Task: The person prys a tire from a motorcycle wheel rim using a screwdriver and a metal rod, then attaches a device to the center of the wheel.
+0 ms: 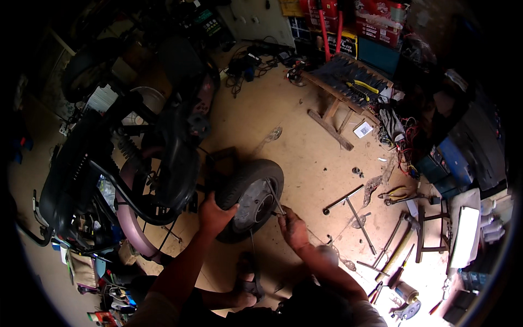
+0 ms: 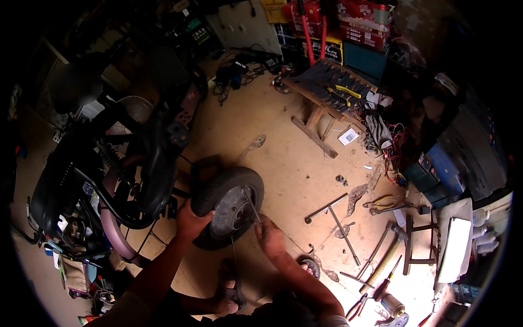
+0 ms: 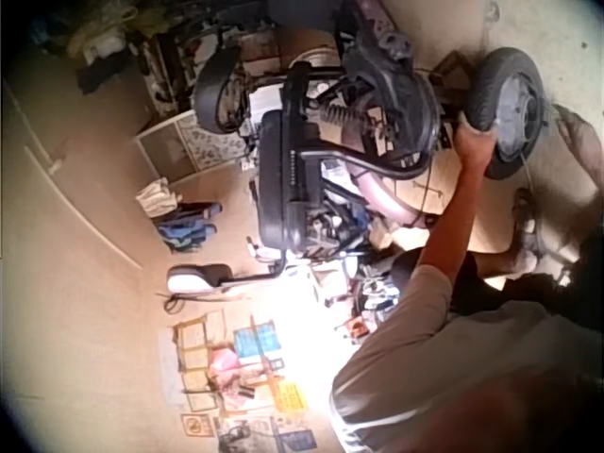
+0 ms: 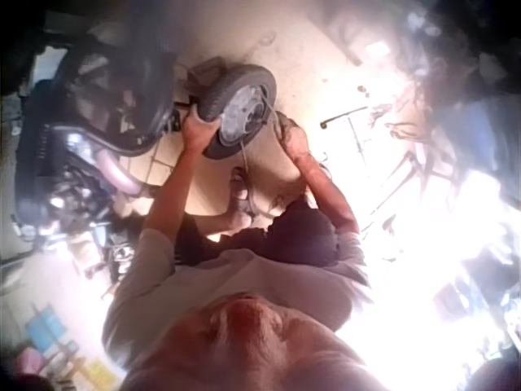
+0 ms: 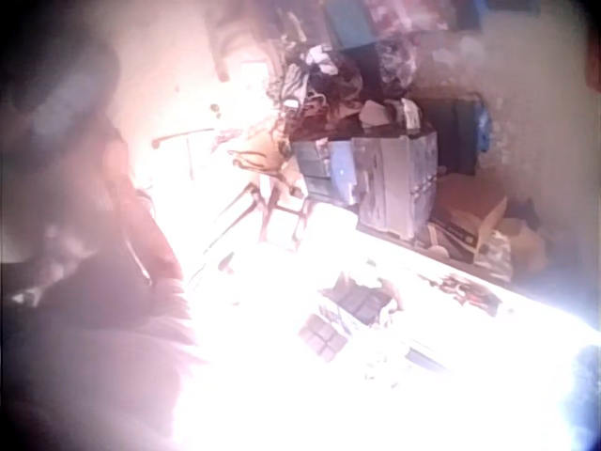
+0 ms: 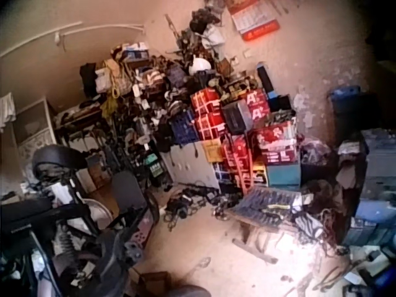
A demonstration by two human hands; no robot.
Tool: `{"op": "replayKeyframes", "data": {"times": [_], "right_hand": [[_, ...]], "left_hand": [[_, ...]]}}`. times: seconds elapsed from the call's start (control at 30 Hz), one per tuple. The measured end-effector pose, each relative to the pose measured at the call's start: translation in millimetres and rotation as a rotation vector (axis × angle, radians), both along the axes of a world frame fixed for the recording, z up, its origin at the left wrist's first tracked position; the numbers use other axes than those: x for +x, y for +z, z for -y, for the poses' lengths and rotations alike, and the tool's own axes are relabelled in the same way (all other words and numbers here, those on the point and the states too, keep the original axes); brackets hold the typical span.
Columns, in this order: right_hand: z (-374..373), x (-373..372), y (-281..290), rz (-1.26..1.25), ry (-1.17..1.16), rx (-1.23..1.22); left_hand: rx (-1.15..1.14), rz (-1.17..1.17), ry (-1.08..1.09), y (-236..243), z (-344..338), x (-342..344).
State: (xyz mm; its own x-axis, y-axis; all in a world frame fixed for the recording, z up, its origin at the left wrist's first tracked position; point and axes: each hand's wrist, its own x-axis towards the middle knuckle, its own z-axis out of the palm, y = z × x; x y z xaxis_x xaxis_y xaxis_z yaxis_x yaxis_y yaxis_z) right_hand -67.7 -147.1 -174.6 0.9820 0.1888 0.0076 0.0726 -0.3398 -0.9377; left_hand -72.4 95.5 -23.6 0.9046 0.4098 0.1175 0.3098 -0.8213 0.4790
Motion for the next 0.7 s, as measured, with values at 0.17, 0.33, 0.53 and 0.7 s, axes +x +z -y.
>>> {"op": "replayKeyframes", "data": {"times": [0.17,0.33,0.53,0.7], "right_hand": [[94,96,43,0.157,0.459,-0.306],[123,170,155,0.047,0.787,-0.676],[138,136,144,0.093,0.754,-0.615],[126,84,100,0.25,0.608,-0.487]], "left_hand": [[0.007,-0.001,-0.01,5,19,-3],[0.019,0.004,-0.099,15,29,-9],[0.316,-0.075,-0.243,46,73,42],[0.348,-0.771,-0.166,53,93,113]]}}
